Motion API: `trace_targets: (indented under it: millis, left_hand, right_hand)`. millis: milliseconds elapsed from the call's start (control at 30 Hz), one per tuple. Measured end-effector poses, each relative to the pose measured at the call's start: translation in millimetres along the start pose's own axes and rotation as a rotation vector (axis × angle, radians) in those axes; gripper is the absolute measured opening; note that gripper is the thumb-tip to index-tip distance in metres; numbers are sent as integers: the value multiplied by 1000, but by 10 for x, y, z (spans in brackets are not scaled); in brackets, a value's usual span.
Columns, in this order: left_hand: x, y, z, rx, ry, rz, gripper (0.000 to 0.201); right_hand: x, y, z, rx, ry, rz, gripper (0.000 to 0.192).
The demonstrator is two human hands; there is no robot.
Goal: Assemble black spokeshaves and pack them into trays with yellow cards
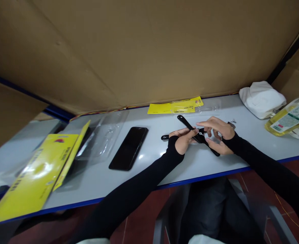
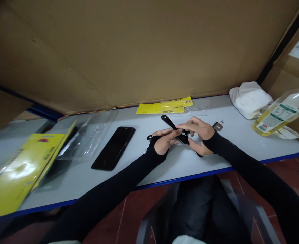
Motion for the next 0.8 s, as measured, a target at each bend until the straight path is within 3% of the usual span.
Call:
trace_targets:
  millis: [200,533,700,800]
  left_hand:
    - [11,-77,43,-19,14,-42,36]
    - [12,-69,84,-28,10,2,37]
    - [-6,-17,54,-17,-3,-17,34]
    - [-8,-5,33,-18,-14,-21,35]
  right_hand:
    - [-1,7,85,-173,-48,8,28]
    - [-88,26,16,-264,-60,-3,3]
    - [-30,-32,7,-225,-110,11,46]
    - [10,-76,36,-301,-292,-1,39]
Point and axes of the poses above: each hand's wrist, its own y-axis towards the middle knuckle, its own x-axis out of the palm, z = x × y, the point moved 4 cm from there along y, towards the middle knuckle, and after that the axes turned 9 degrees about z, right-handed, at the moved point
